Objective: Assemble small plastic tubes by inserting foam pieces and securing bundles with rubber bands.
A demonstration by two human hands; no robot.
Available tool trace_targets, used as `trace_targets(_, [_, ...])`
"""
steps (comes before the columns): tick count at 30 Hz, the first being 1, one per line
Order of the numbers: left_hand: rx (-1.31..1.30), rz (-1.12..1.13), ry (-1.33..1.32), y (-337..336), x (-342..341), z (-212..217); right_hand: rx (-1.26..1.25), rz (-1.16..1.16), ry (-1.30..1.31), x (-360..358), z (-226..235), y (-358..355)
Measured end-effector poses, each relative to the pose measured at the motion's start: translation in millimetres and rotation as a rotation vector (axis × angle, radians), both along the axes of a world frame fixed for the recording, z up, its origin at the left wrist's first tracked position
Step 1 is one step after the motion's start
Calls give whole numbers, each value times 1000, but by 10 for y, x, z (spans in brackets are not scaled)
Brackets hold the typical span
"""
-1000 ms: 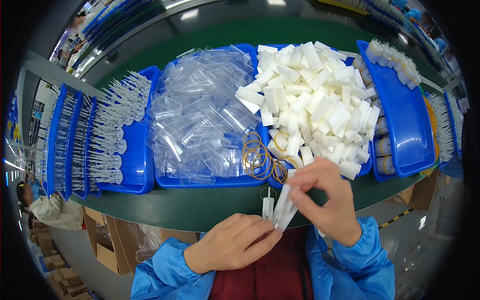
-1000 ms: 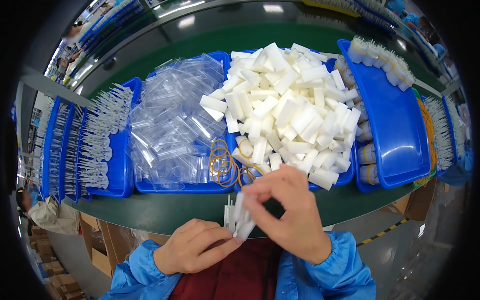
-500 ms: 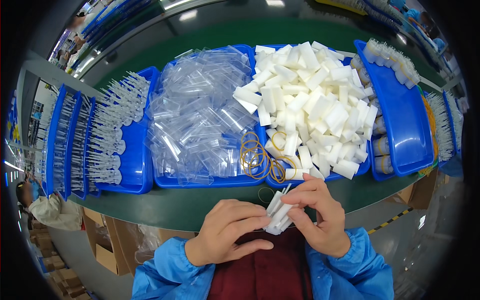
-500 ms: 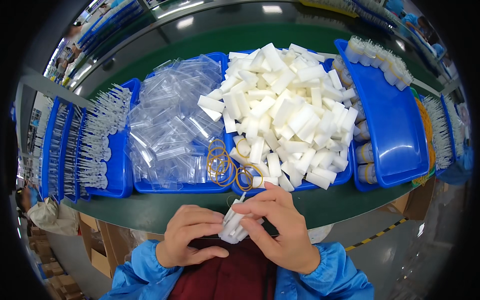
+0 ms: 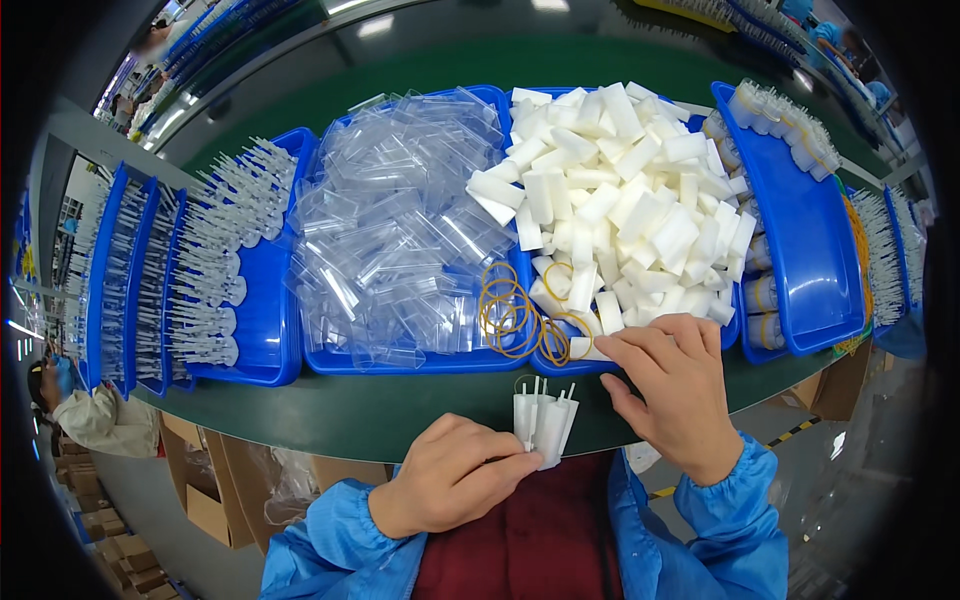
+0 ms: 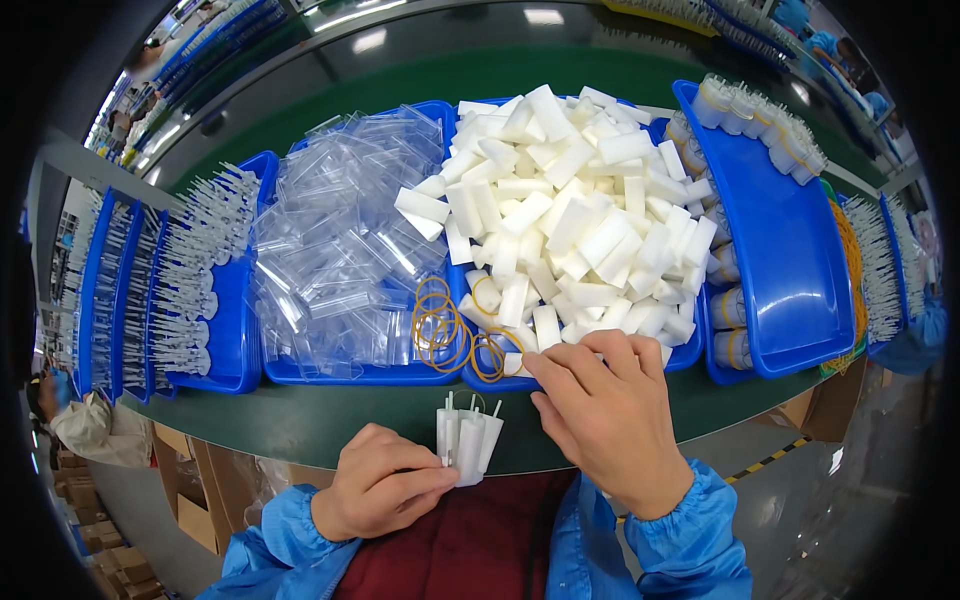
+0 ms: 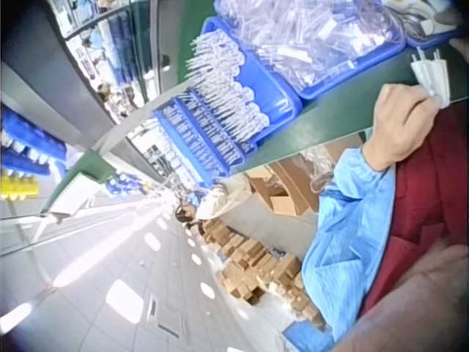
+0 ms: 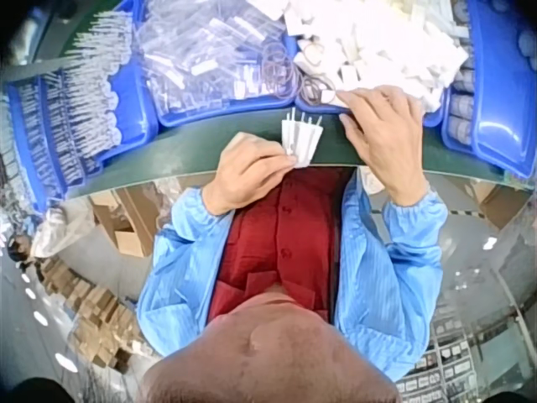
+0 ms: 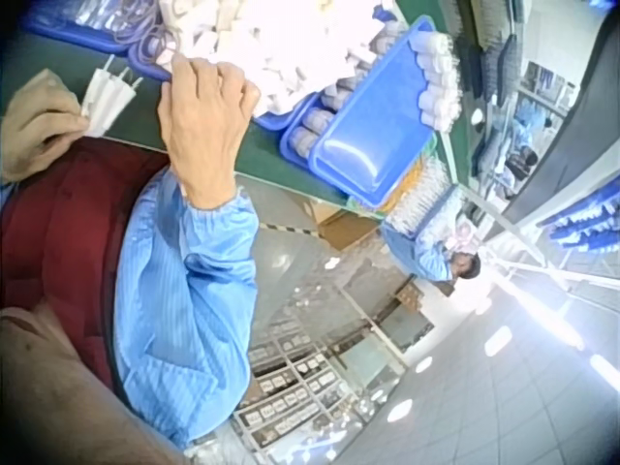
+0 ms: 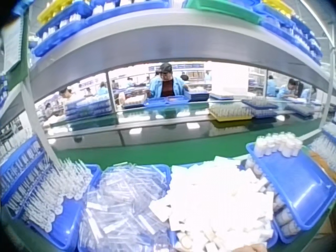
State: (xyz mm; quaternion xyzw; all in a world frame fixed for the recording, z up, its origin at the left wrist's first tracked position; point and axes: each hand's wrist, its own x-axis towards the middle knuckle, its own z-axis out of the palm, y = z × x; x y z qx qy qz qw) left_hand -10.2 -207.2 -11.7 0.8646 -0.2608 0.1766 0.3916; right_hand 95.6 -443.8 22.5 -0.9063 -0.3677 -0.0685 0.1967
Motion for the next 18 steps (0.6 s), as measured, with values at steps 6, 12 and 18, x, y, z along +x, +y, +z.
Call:
trace_targets(6, [14, 20, -19, 18, 8, 6, -44, 35, -138, 165, 26, 65])
trace_targets(12, [14, 24, -24, 20, 22, 42, -120, 126, -313, 513, -170, 297])
trace_targets(18, [49, 13, 5, 98, 0, 78, 307, 11, -13, 366, -48, 230])
